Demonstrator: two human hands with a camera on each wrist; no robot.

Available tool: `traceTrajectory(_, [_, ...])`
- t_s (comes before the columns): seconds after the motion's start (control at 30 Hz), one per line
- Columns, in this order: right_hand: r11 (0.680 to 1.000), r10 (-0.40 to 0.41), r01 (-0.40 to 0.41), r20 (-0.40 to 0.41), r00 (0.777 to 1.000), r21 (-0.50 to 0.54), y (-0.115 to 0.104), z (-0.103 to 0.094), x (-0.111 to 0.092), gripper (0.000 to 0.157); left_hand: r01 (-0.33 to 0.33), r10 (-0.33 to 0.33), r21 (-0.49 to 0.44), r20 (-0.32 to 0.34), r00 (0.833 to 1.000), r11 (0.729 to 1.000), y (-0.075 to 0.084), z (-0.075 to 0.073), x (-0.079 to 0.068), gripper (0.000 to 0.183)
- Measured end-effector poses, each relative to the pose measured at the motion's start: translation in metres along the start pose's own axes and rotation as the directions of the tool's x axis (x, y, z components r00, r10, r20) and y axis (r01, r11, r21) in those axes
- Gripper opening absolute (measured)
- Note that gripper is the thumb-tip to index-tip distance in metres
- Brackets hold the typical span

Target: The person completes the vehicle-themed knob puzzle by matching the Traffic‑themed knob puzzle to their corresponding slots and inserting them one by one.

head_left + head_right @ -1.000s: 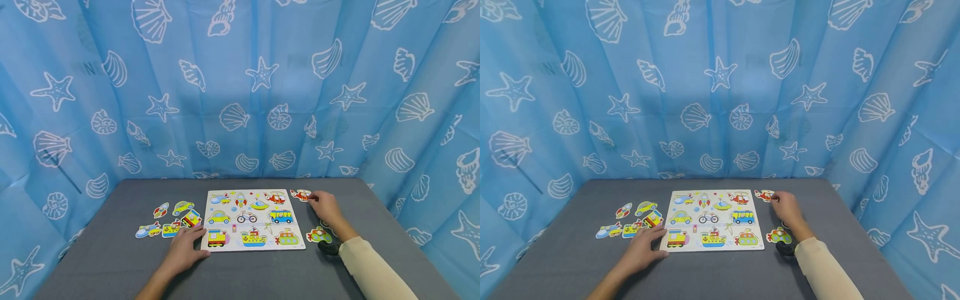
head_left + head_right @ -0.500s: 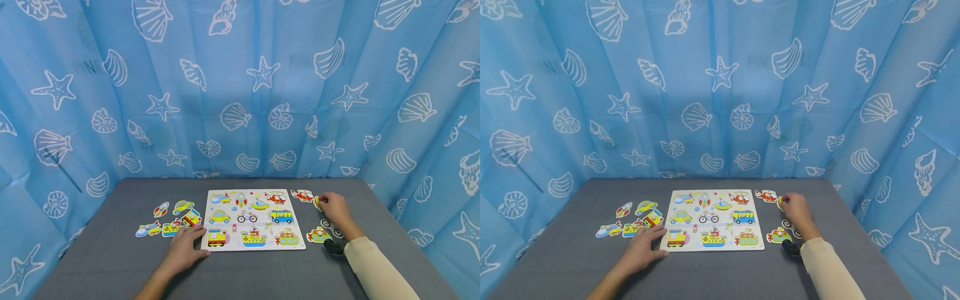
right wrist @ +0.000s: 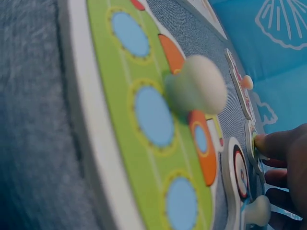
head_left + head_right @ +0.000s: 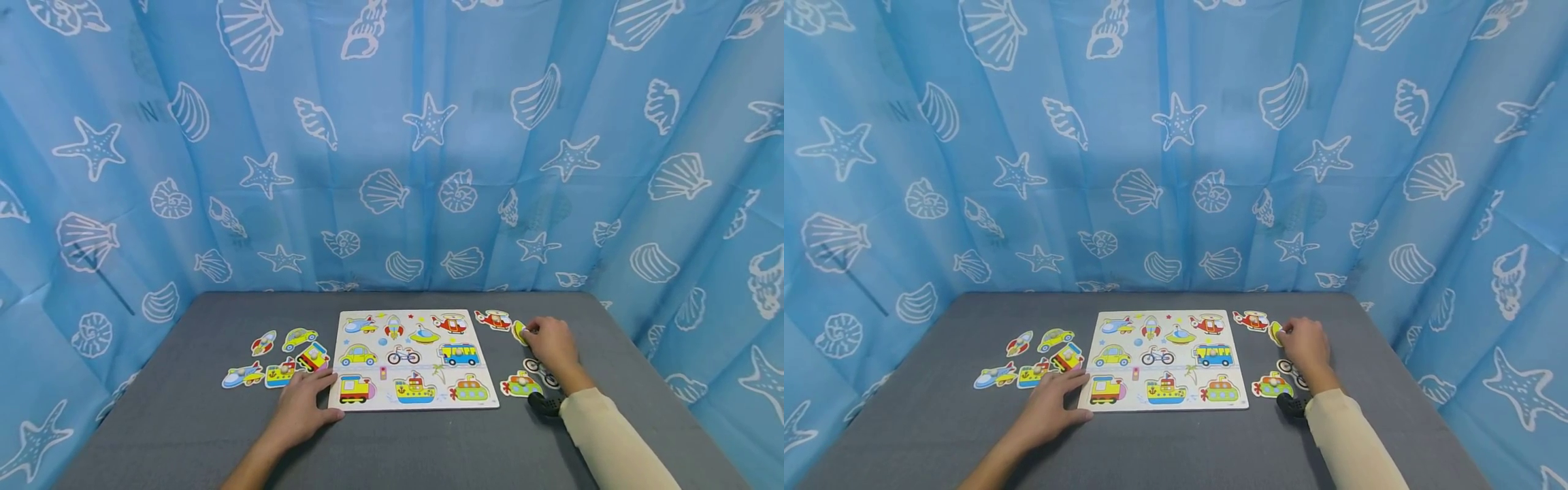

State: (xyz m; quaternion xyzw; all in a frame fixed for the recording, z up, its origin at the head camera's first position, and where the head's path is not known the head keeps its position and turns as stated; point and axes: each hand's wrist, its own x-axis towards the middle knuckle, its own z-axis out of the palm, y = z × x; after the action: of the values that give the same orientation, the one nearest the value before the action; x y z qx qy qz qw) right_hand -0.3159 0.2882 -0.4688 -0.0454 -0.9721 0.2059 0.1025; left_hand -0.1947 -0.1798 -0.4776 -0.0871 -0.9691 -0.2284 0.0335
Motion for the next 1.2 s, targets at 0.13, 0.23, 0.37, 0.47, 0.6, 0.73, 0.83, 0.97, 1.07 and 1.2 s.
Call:
traceTrajectory(0.13, [1.000, 0.003, -0.003, 0.004, 1.000, -0.006, 0.000, 0.002, -0.001, 0.016, -0.003, 0.003, 0.000, 0.006, 1.000, 1.000, 0.000, 0.001, 0.000, 0.066])
traceTrajectory(0.23, [1.000, 0.004, -0.004, 0.009, 1.000, -0.004, 0.000, 0.002, -0.002, 0.015, -0.006, 0.006, -0.008, 0.011, 1.000, 1.000, 0.000, 0.001, 0.000, 0.065])
traceTrajectory(0.37, [1.000, 0.013, -0.013, 0.006, 1.000, -0.003, 0.000, 0.003, -0.004, 0.015, -0.008, 0.008, -0.004, 0.015, 1.000, 1.000, 0.000, 0.002, -0.001, 0.065])
traceTrajectory(0.47, [1.000, 0.014, -0.014, -0.005, 1.000, 0.009, -0.001, 0.002, -0.005, 0.016, -0.009, 0.009, 0.000, 0.011, 1.000, 1.000, 0.000, 0.001, -0.001, 0.065])
traceTrajectory(0.6, [0.999, -0.005, 0.006, -0.016, 1.000, 0.035, -0.004, 0.001, -0.006, 0.018, -0.003, 0.003, -0.008, 0.005, 1.000, 1.000, 0.000, 0.000, -0.001, 0.065])
traceTrajectory(0.73, [0.996, -0.067, 0.069, -0.038, 0.997, 0.054, -0.008, 0.001, -0.006, 0.018, -0.001, 0.001, -0.009, 0.004, 1.000, 1.000, 0.000, 0.000, -0.001, 0.065])
traceTrajectory(0.83, [0.991, -0.102, 0.106, -0.053, 0.993, 0.080, -0.013, 0.002, -0.008, 0.017, 0.000, 0.000, -0.009, 0.008, 1.000, 1.000, 0.000, 0.000, 0.000, 0.065])
traceTrajectory(0.97, [0.985, -0.122, 0.128, -0.053, 0.991, 0.115, -0.020, 0.005, -0.011, 0.016, 0.004, -0.004, -0.010, 0.016, 1.000, 1.000, 0.000, 0.000, 0.000, 0.066])
traceTrajectory(1.07, [0.981, -0.146, 0.152, -0.061, 0.987, 0.123, -0.025, 0.008, -0.013, 0.016, 0.000, 0.000, -0.009, 0.015, 1.000, 1.000, 0.000, -0.001, 0.000, 0.066])
traceTrajectory(1.2, [0.974, -0.183, 0.190, -0.071, 0.981, 0.123, -0.032, 0.010, -0.015, 0.016, 0.002, -0.002, -0.014, 0.006, 1.000, 1.000, 0.000, -0.001, 0.000, 0.065])
